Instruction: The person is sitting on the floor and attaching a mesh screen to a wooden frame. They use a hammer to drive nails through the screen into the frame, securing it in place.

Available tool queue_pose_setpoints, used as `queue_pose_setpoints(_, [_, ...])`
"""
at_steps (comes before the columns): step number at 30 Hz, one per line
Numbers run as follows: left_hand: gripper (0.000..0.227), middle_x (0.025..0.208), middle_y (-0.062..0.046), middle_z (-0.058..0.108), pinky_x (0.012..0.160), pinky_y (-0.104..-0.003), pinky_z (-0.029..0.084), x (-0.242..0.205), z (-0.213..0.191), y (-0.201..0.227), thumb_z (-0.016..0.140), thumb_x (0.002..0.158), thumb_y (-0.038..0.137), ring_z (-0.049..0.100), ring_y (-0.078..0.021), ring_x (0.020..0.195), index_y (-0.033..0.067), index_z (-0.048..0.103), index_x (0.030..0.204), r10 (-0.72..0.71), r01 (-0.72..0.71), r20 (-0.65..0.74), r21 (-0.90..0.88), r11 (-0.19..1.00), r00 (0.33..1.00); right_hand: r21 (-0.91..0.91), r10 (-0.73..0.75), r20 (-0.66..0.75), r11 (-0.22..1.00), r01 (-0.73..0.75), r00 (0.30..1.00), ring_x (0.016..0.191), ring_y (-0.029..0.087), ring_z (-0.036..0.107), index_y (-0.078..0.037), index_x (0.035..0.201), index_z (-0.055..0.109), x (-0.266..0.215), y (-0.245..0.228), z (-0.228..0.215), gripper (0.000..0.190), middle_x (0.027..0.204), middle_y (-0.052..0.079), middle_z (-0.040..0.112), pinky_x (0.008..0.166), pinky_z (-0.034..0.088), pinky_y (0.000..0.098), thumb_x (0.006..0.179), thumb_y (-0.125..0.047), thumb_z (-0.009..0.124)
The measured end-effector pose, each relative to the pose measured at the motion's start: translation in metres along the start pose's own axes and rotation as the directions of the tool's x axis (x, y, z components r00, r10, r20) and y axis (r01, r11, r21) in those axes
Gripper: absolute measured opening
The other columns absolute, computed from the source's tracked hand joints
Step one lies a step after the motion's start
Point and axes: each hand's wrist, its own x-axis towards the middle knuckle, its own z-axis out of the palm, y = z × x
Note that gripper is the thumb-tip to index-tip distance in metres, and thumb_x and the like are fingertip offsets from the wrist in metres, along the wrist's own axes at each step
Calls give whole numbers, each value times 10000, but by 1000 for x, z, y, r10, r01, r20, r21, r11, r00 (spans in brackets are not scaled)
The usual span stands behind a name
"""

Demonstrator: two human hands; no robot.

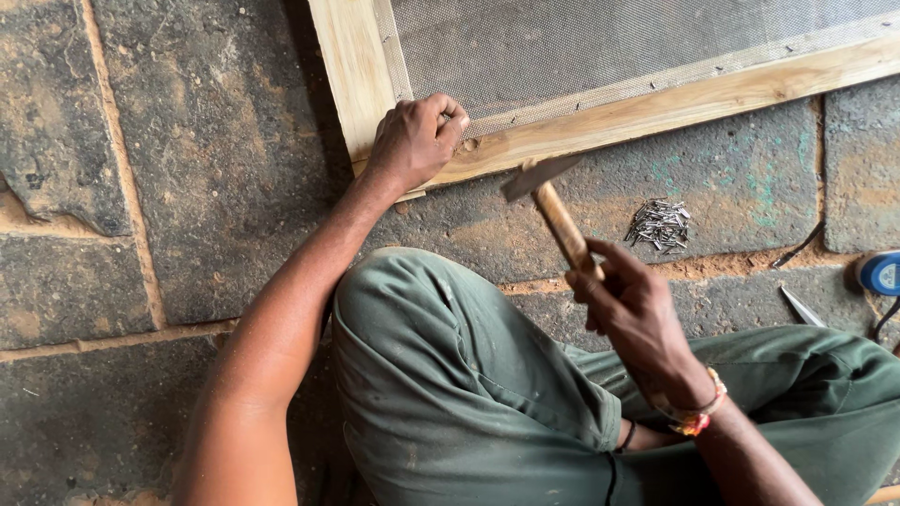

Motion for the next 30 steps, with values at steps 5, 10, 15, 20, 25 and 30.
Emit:
queue_pose_setpoints(5, [159,688,5,693,468,-270,503,1,1,-4,638,1014,214,556,-64,474,67,698,1019,15,-16,-47,-16,1000,999,-29,-110,-41,994,109,993,558,100,603,-65,1399,613,6,-3,-6,507,773,83,697,461,501,270,914,-184,703])
queue_pose_setpoints(10, [147,668,9,663,461,-268,499,3,5,-10,607,1025,183,538,-63,477,66,681,978,33,-33,-18,-7,999,999,-67,-130,-52,990,126,990,560,105,628,-73,1403,600,12,-6,-8,517,788,83,725,466,520,269,914,-198,710])
queue_pose_setpoints(15, [142,634,11,628,456,-267,488,4,7,-18,583,1030,157,514,-65,467,73,661,946,118,-118,-13,30,993,993,-208,-291,-29,938,279,956,555,86,648,-79,1394,608,26,-20,-13,503,732,55,718,455,526,256,923,-229,704])
queue_pose_setpoints(20, [129,613,28,587,380,-269,433,7,11,-21,556,1020,130,464,-67,434,76,649,951,109,-110,19,69,992,994,-429,-480,-2,793,433,877,455,103,507,-99,1393,602,54,-41,-10,426,609,41,634,398,365,293,1000,-241,686])
queue_pose_setpoints(25, [122,565,25,537,376,-267,410,3,13,-22,568,1029,141,439,-61,419,68,631,954,135,-132,-32,87,987,990,-563,-631,96,603,565,770,365,111,423,-117,1392,589,82,-57,-3,387,601,3,623,350,340,317,1027,-219,670])
queue_pose_setpoints(30, [96,610,55,557,363,-243,420,-2,11,-19,604,1003,149,448,-41,416,66,641,971,170,-165,-72,71,984,983,-674,-703,183,419,609,687,396,103,453,-129,1392,644,88,-61,-2,373,566,17,611,393,370,316,1030,-211,681])
